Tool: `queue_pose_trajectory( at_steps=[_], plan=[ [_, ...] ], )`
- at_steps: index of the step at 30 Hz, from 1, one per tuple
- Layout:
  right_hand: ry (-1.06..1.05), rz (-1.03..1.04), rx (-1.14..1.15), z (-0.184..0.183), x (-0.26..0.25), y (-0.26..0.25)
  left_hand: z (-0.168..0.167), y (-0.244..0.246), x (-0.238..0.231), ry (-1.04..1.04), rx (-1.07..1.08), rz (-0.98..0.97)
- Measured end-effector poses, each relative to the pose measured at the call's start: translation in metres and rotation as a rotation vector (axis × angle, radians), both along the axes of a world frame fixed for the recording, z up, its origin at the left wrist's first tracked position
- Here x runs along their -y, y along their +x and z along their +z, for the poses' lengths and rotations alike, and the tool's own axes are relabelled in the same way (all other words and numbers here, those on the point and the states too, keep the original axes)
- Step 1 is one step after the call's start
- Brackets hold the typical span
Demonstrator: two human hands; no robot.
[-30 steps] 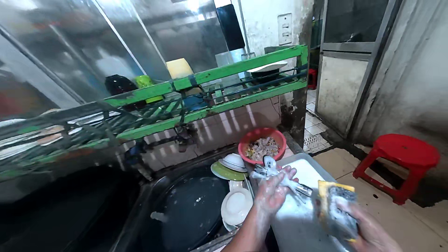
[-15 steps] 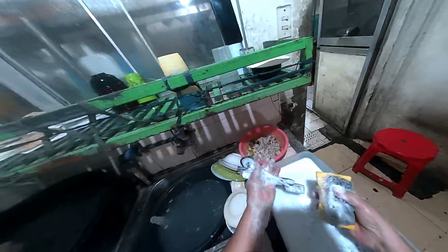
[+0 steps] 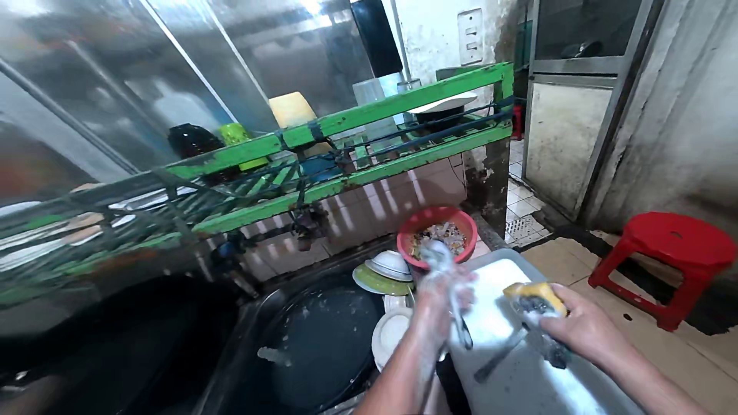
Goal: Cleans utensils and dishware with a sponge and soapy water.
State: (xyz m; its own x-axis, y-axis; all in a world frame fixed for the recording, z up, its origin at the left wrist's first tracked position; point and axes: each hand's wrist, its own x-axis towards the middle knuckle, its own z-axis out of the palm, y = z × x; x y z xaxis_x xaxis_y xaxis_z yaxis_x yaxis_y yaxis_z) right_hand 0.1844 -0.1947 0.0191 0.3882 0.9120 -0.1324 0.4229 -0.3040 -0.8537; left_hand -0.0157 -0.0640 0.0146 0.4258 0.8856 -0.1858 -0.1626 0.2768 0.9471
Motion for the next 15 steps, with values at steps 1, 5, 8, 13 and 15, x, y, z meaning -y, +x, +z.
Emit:
queue_pose_trajectory(
  at_steps=[1, 5, 8, 13, 15],
  plan=[
    [0.037, 0.081, 0.056, 0.007, -0.001, -0.003, -0.004, 0.008, 0.011, -0.005, -0.161, -0.164],
    [0.198, 0.139, 0.143, 0.012, -0.01, 0.001, -0.027, 0.033, 0.042, -0.108, -0.315, -0.528],
    [0.214, -0.053, -0.136, 0.005, -0.012, 0.015, -0.028, 0.033, 0.056, -0.214, -0.202, -0.492],
    [0.432, -0.243, -0.625, -0.013, 0.002, 0.032, -0.03, 0.027, 0.056, -0.259, -0.118, -0.316],
    [0.406, -0.203, -0.668, -0.018, 0.012, 0.034, -0.03, 0.025, 0.055, -0.289, -0.061, -0.293]
  ],
)
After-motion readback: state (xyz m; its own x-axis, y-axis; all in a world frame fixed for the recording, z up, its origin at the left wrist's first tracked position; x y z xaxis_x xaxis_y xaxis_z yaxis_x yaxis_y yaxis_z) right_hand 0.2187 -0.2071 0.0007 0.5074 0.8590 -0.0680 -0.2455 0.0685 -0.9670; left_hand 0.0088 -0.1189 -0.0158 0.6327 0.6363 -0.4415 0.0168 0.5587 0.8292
